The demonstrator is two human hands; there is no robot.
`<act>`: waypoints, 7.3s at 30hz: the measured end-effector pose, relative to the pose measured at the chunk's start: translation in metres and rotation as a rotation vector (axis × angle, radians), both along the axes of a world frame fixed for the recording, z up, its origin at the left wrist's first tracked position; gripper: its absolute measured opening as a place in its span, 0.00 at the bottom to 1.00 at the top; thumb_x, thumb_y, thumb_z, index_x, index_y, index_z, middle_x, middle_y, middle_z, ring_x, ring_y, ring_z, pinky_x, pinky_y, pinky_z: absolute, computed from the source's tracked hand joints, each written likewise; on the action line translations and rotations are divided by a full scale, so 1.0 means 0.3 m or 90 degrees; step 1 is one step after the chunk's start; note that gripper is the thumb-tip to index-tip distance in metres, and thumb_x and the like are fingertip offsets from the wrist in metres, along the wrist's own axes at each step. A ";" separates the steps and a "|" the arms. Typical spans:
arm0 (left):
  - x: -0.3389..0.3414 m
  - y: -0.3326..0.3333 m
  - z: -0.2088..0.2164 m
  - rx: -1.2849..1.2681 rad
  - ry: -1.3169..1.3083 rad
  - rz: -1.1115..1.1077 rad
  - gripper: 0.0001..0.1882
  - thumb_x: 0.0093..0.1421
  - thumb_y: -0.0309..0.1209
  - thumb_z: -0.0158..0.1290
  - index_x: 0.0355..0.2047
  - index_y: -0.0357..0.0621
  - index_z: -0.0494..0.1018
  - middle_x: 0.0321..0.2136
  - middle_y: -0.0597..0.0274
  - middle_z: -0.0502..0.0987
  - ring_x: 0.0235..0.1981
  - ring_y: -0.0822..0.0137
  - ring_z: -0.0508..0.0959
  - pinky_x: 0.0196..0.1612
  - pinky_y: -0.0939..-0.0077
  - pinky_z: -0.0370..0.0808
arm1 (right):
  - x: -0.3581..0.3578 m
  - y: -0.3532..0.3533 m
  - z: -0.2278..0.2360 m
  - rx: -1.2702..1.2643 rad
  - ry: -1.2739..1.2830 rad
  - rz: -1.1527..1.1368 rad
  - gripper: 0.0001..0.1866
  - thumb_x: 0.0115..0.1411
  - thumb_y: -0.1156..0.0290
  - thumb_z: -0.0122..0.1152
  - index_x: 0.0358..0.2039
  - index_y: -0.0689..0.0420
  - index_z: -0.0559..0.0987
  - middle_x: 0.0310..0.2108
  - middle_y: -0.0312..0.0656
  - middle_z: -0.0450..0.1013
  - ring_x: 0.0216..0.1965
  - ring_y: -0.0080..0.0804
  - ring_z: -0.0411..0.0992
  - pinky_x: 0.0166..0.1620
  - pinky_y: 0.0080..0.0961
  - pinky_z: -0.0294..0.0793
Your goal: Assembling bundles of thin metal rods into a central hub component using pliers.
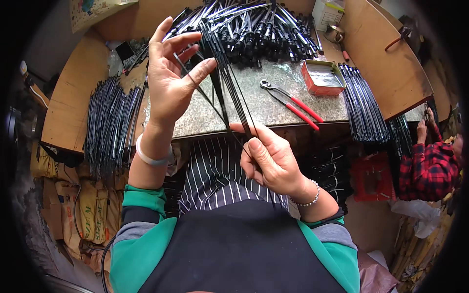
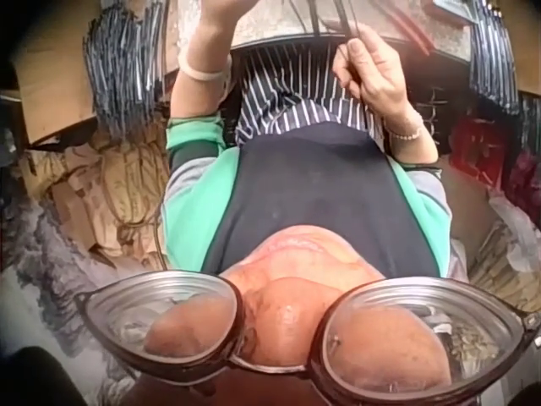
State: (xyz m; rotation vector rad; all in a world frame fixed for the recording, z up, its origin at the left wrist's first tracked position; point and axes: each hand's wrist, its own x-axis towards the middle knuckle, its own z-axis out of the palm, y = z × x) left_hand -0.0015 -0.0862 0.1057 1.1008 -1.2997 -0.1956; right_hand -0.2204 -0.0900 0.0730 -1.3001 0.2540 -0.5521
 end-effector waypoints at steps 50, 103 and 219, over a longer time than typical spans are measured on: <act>0.039 -0.031 0.005 -0.047 0.043 0.040 0.28 0.42 0.21 0.65 0.40 0.40 0.59 0.26 0.69 0.64 0.23 0.83 0.65 0.27 0.92 0.67 | 0.073 -0.103 0.045 -0.011 0.015 0.015 0.19 0.66 0.69 0.37 0.53 0.67 0.62 0.12 0.32 0.62 0.08 0.10 0.53 0.12 0.07 0.52; 0.342 0.782 -0.419 0.760 -0.500 0.714 0.14 0.55 0.38 0.54 0.26 0.37 0.72 0.16 0.61 0.71 0.17 0.62 0.74 0.23 0.68 0.73 | 0.088 -0.140 0.044 0.093 -0.068 -0.012 0.21 0.66 0.72 0.34 0.56 0.69 0.54 0.12 0.30 0.52 0.08 0.12 0.45 0.08 0.10 0.46; -0.053 -0.086 -0.311 -0.055 -0.338 -0.232 0.15 0.46 0.25 0.59 0.37 0.46 0.77 0.43 0.49 0.70 0.44 0.58 0.73 0.44 0.72 0.72 | 0.231 -0.486 -0.343 -0.683 0.271 -0.031 0.13 0.51 0.67 0.59 0.38 0.55 0.78 0.31 0.43 0.71 0.34 0.36 0.72 0.38 0.28 0.71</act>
